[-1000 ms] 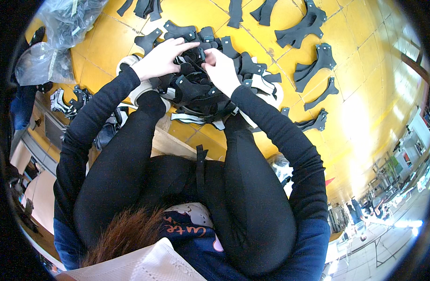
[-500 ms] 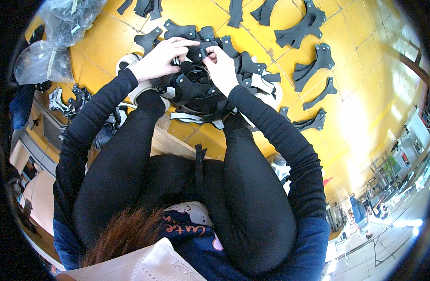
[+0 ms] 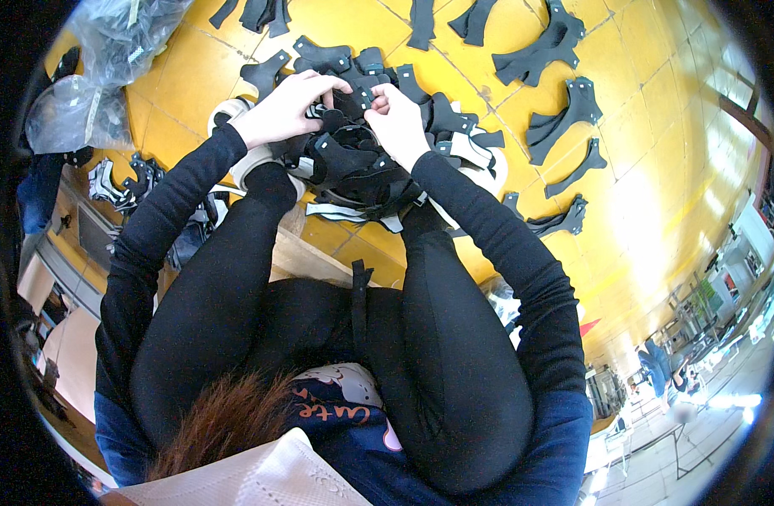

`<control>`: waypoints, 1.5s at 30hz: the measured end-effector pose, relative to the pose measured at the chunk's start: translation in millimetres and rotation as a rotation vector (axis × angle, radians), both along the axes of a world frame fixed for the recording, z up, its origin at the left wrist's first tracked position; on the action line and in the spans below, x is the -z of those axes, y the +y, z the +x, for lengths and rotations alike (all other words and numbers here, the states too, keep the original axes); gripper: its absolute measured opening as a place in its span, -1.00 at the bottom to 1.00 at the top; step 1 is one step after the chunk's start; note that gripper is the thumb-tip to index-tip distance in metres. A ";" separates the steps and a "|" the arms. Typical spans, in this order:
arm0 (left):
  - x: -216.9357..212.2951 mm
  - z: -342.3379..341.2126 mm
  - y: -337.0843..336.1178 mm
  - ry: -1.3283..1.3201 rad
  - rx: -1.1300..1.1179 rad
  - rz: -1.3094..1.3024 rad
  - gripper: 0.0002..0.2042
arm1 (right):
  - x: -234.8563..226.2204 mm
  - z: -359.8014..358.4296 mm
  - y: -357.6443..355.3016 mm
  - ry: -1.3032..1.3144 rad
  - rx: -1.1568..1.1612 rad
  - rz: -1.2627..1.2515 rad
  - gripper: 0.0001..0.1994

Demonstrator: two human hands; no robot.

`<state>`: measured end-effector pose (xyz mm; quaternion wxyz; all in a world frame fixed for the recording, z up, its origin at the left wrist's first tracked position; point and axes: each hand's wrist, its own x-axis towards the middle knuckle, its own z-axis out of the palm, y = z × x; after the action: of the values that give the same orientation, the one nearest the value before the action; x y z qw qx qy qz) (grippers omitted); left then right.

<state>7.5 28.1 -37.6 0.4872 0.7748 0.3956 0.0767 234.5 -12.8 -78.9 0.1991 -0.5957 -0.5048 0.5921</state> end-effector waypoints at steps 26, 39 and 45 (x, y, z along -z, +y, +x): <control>40.9 -28.2 -58.9 -0.603 -1.060 -0.277 -0.69 | -85.3 41.2 44.9 -0.220 -0.162 0.235 -0.76; 45.0 -41.7 -81.3 -0.204 -0.736 0.151 -0.79 | -65.7 -29.7 32.6 -0.742 -1.226 0.927 -0.55; 26.7 -55.6 -80.8 0.575 -0.974 0.498 -0.65 | -63.6 -1.8 14.5 -0.823 -1.161 0.835 -0.38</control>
<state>-48.1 -52.7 -64.3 0.0746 0.5853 0.7896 0.1682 232.8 1.6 -15.3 -0.1345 -0.2862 -0.9435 0.0989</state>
